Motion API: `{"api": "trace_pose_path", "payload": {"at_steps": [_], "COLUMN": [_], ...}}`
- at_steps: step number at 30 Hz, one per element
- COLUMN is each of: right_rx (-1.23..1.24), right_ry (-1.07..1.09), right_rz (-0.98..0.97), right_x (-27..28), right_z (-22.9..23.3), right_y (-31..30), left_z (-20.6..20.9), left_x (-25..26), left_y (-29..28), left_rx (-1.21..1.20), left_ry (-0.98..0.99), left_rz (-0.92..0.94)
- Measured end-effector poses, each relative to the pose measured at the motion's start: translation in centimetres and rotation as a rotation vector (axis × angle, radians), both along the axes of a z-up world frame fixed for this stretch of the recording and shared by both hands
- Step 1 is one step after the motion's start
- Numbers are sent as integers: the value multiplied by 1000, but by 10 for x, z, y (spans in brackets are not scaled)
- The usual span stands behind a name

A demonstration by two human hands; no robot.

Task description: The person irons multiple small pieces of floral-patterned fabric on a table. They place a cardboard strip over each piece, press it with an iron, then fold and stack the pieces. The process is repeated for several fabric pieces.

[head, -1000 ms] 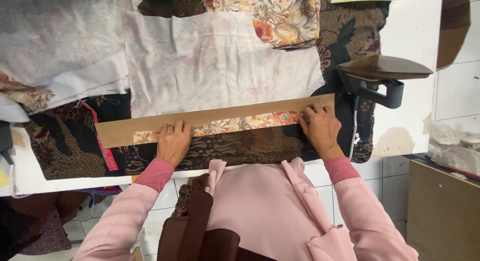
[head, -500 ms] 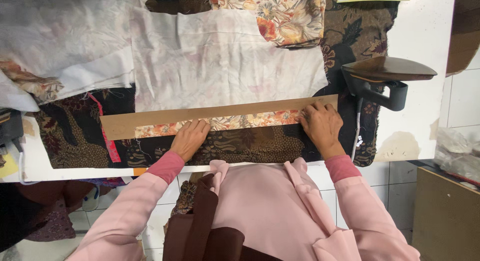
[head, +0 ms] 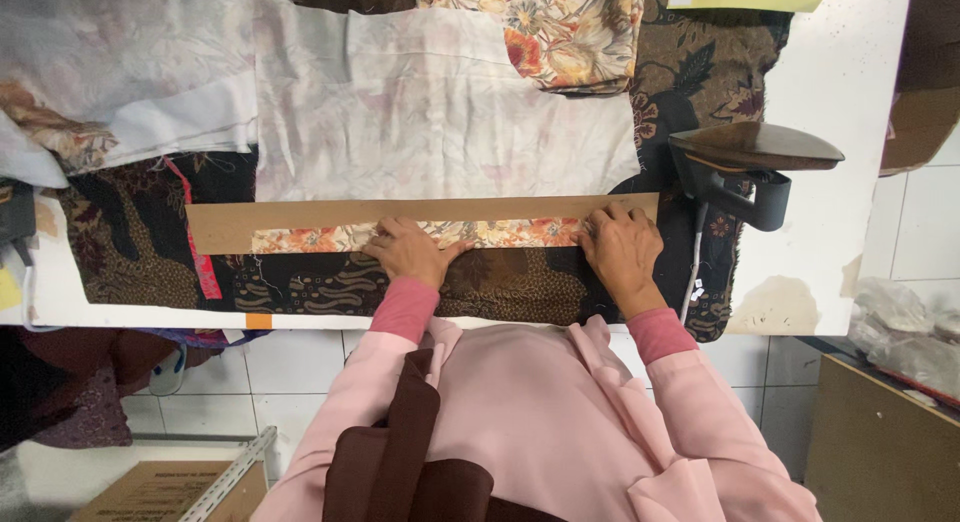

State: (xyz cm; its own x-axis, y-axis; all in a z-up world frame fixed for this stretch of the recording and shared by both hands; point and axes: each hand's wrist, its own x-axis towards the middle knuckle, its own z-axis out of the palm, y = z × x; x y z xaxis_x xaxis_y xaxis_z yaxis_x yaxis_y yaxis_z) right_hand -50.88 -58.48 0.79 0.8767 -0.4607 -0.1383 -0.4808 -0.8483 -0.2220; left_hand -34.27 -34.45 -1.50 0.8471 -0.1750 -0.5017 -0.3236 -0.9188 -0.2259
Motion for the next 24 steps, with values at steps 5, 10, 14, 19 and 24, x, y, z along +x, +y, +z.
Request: {"api": "trace_pose_path", "payload": {"at_steps": [5, 10, 14, 19, 24], "right_rx": [14, 52, 42, 49, -14], "right_ry": [-7, -77, -96, -91, -173], "right_rz": [35, 47, 25, -20, -96], "right_x": [-2, -6, -10, -19, -34], "right_z": [-4, -6, -8, -13, -21], "right_y": [-7, -14, -24, -36, -41], "left_z": [-4, -5, -4, -4, -2], "left_x": [-7, -8, -7, -9, -8], "left_y": [-18, -24, -25, -27, -27], "left_rx": [71, 56, 25, 17, 35], "left_ry": [54, 72, 77, 95, 101], "left_rz": [151, 253, 286, 312, 305]}}
